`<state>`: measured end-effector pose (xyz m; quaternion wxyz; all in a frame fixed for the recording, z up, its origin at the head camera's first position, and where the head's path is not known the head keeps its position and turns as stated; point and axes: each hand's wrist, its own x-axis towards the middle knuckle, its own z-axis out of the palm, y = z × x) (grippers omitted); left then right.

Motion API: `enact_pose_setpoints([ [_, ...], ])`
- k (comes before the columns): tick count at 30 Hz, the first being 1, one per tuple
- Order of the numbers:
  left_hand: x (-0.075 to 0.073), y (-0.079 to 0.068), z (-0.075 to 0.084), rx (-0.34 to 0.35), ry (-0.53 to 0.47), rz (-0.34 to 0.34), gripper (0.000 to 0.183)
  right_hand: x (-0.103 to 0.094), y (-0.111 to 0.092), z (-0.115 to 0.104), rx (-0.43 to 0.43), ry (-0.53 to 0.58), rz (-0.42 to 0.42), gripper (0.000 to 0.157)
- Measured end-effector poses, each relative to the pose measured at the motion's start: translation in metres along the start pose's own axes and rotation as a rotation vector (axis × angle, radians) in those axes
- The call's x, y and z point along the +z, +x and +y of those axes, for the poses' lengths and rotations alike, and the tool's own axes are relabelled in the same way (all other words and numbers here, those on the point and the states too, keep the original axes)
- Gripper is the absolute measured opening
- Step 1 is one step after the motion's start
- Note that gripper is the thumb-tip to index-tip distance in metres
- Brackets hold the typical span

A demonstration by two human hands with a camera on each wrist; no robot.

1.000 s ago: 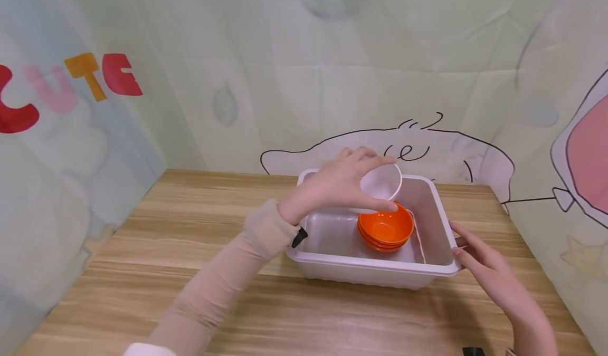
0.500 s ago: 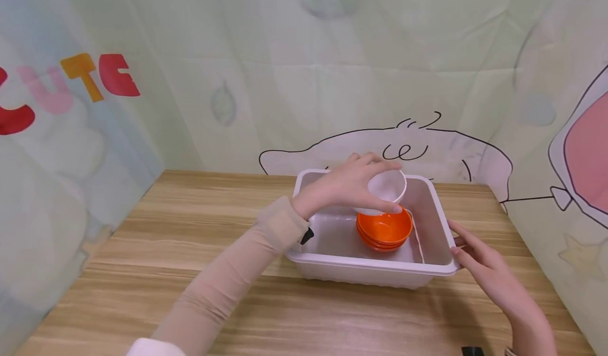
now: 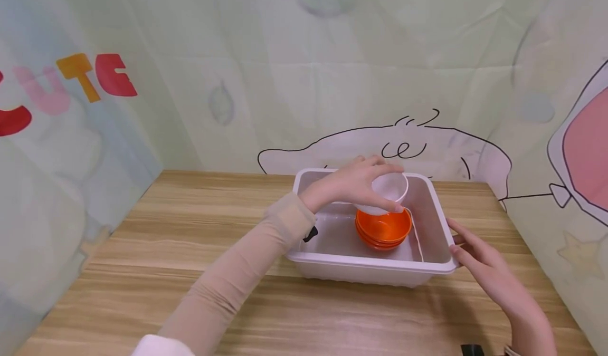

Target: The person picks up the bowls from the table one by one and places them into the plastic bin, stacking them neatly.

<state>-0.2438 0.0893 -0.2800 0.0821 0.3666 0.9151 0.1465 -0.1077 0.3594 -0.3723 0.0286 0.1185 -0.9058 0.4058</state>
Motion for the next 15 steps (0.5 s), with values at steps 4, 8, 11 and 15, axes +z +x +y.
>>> enact_pose_setpoints([
  [4,0.005,0.005,-0.001,0.023,-0.01,-0.023,0.083,0.0,0.0,0.0,-0.002,-0.007,0.003,0.052],
  [8,0.009,0.01,0.0,0.045,0.014,-0.04,0.083,-0.001,0.0,0.0,0.0,-0.009,-0.002,0.052],
  [11,0.012,0.013,0.0,0.051,0.04,-0.052,0.083,-0.001,0.0,0.0,0.0,-0.007,-0.006,0.052],
  [15,0.017,0.015,0.0,0.047,0.031,-0.084,0.081,0.0,0.0,0.0,-0.016,-0.002,-0.002,0.052],
])
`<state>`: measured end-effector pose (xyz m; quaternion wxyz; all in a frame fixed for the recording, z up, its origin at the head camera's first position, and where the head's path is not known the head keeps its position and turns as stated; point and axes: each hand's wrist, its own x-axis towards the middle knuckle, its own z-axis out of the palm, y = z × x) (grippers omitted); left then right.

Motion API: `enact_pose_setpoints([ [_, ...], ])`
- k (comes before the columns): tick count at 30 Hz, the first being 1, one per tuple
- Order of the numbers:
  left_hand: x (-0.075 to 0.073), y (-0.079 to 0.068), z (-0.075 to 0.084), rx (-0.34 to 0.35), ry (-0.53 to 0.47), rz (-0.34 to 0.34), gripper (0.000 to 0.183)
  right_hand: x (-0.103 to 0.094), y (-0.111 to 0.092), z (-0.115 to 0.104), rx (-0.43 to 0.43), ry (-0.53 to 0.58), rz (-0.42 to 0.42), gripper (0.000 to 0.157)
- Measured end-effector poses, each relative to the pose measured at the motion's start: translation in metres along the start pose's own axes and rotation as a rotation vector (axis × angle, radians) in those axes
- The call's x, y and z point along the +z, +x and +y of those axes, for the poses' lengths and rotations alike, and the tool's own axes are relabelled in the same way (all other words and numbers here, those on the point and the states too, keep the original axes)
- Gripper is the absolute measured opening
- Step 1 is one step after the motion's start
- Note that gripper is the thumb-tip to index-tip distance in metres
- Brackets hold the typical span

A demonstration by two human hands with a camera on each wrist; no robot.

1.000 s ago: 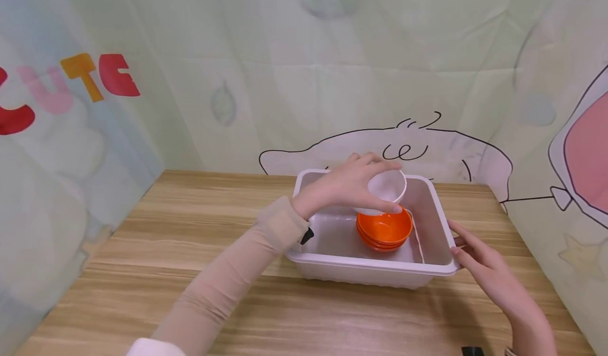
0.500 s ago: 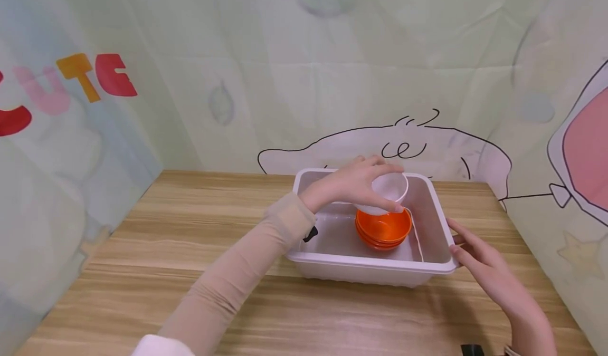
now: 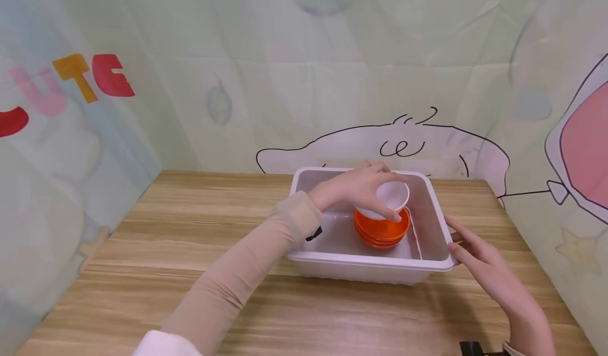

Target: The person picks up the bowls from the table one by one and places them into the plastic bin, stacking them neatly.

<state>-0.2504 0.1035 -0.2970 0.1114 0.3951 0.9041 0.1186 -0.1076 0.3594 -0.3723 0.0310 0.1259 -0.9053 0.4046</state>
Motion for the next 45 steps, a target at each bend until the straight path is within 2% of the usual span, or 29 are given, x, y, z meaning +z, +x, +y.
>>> enact_pose_setpoints([
  [5,0.008,0.005,-0.002,0.017,-0.023,-0.065,0.082,0.0,0.001,0.0,-0.006,0.0,0.0,0.051],
  [11,0.014,0.008,0.001,0.019,0.017,-0.108,0.081,0.0,0.0,0.0,-0.013,0.013,-0.003,0.052],
  [17,0.013,0.009,0.003,0.029,0.044,-0.118,0.083,0.001,0.001,0.0,-0.025,0.015,-0.001,0.052],
  [24,0.02,0.014,0.0,0.053,0.033,-0.138,0.084,0.001,0.001,-0.001,-0.026,0.015,0.001,0.051],
  [45,0.031,0.021,0.0,0.115,0.135,-0.159,0.087,0.002,0.0,0.0,-0.058,0.027,0.008,0.051],
])
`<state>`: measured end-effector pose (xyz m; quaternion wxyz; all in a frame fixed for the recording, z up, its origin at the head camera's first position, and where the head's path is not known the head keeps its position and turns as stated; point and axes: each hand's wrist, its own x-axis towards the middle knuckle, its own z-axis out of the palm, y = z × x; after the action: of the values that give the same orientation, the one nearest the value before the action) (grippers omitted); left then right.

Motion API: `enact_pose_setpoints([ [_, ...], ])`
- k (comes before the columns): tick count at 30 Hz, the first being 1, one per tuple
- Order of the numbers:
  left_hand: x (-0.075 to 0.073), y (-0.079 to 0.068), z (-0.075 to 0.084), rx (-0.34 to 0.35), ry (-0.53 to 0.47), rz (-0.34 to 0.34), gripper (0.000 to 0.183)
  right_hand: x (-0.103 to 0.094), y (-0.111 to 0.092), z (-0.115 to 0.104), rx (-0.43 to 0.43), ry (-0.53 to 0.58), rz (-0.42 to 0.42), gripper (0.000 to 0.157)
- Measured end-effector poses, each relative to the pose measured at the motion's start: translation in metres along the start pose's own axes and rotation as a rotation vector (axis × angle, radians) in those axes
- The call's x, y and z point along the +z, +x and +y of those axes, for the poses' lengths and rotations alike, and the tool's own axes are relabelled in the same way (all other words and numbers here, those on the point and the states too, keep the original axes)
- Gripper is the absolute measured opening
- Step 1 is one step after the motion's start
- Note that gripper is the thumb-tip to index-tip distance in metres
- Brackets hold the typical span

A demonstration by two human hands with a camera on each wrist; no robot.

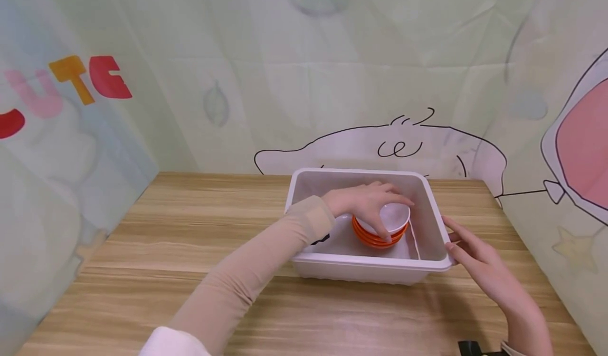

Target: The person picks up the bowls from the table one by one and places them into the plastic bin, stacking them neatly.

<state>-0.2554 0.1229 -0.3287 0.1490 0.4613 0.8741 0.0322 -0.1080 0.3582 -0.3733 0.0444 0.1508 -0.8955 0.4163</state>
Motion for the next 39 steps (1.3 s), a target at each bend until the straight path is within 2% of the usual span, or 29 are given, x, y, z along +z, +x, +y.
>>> enact_pose_setpoints([
  [18,0.0052,0.0017,-0.0044,0.021,0.017,-0.008,0.087,0.0002,0.0028,0.0,0.011,0.003,-0.018,0.051],
  [31,0.0048,-0.0026,-0.0076,-0.005,0.015,-0.004,0.086,0.0023,0.0077,-0.0002,0.03,0.0,-0.036,0.051],
  [39,-0.0017,-0.0074,-0.0015,-0.051,0.01,-0.039,0.077,0.0008,0.006,0.0003,0.018,0.0,-0.017,0.051],
])
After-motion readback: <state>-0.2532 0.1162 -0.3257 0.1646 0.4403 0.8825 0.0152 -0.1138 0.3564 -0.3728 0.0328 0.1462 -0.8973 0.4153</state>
